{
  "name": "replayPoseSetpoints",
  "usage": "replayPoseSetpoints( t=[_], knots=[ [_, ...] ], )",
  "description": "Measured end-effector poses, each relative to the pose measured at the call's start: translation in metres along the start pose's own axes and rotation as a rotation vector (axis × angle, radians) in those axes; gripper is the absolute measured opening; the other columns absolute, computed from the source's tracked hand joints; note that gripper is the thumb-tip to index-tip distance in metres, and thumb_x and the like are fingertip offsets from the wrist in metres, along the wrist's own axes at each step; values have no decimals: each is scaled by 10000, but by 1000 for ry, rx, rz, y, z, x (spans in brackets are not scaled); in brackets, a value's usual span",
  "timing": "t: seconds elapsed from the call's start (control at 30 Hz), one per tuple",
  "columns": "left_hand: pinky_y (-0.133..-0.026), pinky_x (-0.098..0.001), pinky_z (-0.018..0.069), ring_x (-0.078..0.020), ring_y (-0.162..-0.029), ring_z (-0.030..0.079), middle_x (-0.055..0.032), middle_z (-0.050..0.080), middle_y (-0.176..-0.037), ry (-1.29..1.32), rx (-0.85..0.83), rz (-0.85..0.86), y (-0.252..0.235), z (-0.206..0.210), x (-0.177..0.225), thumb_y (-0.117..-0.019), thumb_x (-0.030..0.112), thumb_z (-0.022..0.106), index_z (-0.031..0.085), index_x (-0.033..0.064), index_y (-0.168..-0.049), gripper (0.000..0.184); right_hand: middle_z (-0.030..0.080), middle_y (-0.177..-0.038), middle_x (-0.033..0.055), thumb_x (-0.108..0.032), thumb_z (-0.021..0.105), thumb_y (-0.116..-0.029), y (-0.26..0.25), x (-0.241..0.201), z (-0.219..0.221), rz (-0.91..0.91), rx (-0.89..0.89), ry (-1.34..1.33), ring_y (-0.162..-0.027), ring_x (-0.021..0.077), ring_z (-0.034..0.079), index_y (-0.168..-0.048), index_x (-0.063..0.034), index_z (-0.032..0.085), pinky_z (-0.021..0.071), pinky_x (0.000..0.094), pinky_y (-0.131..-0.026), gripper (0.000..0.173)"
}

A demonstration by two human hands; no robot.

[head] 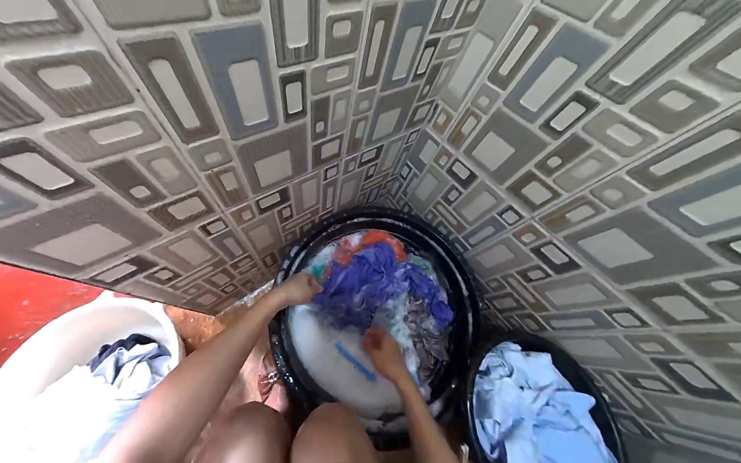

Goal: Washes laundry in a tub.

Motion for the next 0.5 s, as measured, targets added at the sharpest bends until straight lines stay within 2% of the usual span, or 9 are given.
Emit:
replayPoseSetpoints(
  t=[0.07, 0.13, 0.2, 0.23, 0.27, 0.33, 0.37, 0.43, 0.5],
  knots=[
    [-1081, -568, 403, -421, -1258, 565, -309, 583, -1339, -75, 5, -54, -18, 13, -19, -1082, 226, 490, 563, -75, -1356, 414, 530, -1445, 307, -319, 709, -970, 5, 4, 32, 80, -65, 159, -1359, 425, 515, -1464, 66, 484, 394, 530, -1158, 666],
    [-1113, -576, 390, -435, -1321, 527, -315, 545, -1397, -98, 87, -106, -34, 20, -28, -1040, 273, 586, 500, -70, -1418, 518, 448, -1516, 313, -452, 736, -916, 11, 7, 54, 142, -120, 358, -1417, 455, 435, -1539, 52, 376, 350, 572, -1175, 879],
    [-1142, -551, 388, -454, -1402, 433, -334, 388, -1522, -114, 219, -206, -47, 22, -37, -945, 317, 714, 368, -51, -1518, 764, 509, -1482, 280, -429, 740, -907, 21, 11, 73, 187, -208, 423, -1374, 444, 493, -1541, 6, 397, 390, 608, -1131, 842],
    [-1140, -529, 406, -455, -1422, 406, -328, 315, -1564, -153, 257, -250, -53, 24, -40, -909, 327, 752, 361, -43, -1526, 819, 553, -1455, 244, -405, 732, -911, 25, 15, 78, 208, -253, 422, -1348, 414, 532, -1514, -30, 460, 416, 608, -1111, 760],
    [-1140, -521, 409, -454, -1428, 398, -326, 297, -1574, -205, 251, -279, -56, 27, -40, -903, 336, 755, 401, -45, -1506, 797, 598, -1409, 226, -358, 720, -921, 27, 19, 81, 239, -292, 402, -1316, 397, 565, -1459, -40, 534, 436, 607, -1090, 652],
    [-1143, -565, 366, -461, -1412, 420, -333, 416, -1511, -311, 146, -285, -53, 37, -33, -974, 365, 658, 530, -77, -1394, 623, 613, -1389, 242, -304, 586, -1024, 30, 28, 88, 314, -397, 395, -1332, 395, 557, -1355, 20, 614, 415, 592, -1108, 464],
    [-1144, -594, 338, -467, -1402, 428, -332, 468, -1472, -324, 88, -258, -52, 40, -30, -1004, 361, 616, 552, -86, -1365, 578, 587, -1421, 251, -290, 529, -1056, 30, 32, 91, 342, -431, 394, -1366, 397, 526, -1359, 43, 605, 390, 582, -1134, 456],
    [-1126, -595, 361, -449, -1348, 493, -321, 534, -1406, -196, 62, -167, -48, 29, -24, -1021, 267, 608, 547, -90, -1362, 497, 554, -1447, 276, -312, 594, -1034, 23, 44, 89, 388, -411, 293, -1386, 408, 504, -1407, 67, 549, 370, 571, -1157, 533],
    [-1051, -558, 435, -401, -1216, 587, -295, 596, -1308, -10, 139, -55, -27, 0, -12, -1020, 161, 604, 567, -62, -1344, 394, 580, -1400, 295, -293, 727, -951, 14, 51, 83, 319, -360, 165, -1343, 420, 536, -1429, 72, 516, 385, 574, -1145, 637]
  ],
)
Point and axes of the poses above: each hand's wrist, its own y-axis away from the middle knuckle, its own z-axis out of the palm, x = y × z, the point moved 9 cm from there along -y, towards the middle knuckle
